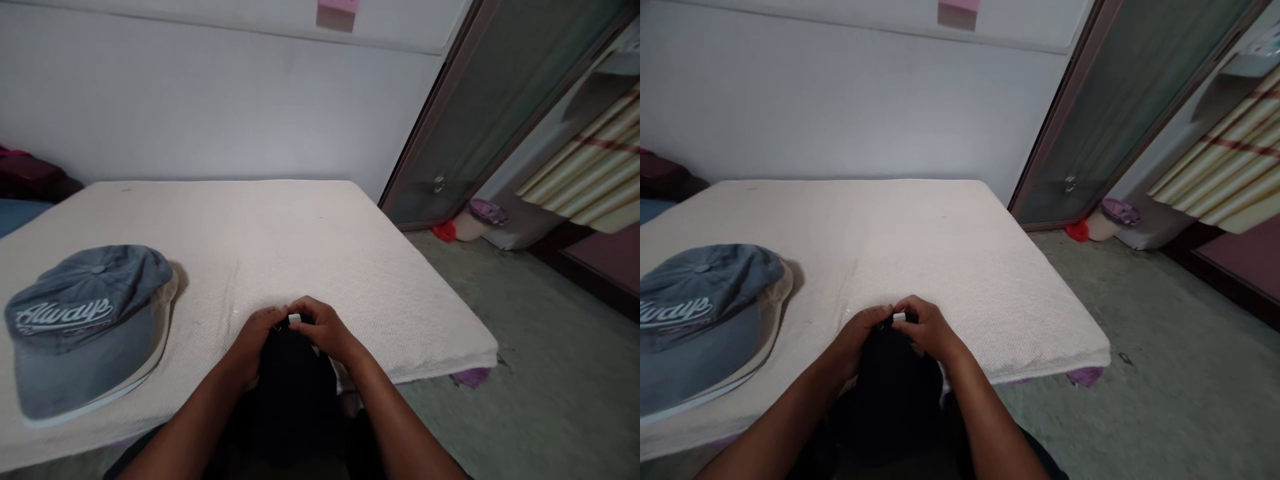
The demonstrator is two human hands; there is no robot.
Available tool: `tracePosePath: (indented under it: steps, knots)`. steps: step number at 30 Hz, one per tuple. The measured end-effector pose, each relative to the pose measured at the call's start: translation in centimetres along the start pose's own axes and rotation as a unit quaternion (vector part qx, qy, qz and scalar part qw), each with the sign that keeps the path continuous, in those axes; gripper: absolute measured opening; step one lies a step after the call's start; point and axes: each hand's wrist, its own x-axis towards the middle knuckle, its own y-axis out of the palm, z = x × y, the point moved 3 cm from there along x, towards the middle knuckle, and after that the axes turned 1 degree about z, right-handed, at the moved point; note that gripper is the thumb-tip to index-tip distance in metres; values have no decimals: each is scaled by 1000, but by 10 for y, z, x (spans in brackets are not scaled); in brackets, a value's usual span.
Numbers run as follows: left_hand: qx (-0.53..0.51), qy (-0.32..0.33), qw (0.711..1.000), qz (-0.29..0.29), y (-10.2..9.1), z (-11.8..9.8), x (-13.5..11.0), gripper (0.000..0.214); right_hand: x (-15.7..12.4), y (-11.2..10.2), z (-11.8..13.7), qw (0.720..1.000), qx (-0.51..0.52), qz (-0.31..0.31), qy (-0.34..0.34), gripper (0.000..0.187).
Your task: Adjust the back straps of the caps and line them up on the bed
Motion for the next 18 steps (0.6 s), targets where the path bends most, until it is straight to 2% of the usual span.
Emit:
tracePosePath:
  steps: [7,11,15,18]
  knots:
    - [-70,-97,993,-5,-1,5,1,16,0,2,-3,1000,3,-24,0,16]
    - [-71,-76,994,14,-1,4,3,16,0,1,-2,998,10,-53,12,14]
    - [-81,-79,993,28,-1,2,1,18,-1,4,-1,990,112,-64,53,16]
    - [-43,-30,998,35,-1,0,1,18,-3,8,-1,974,188,-71,106,17]
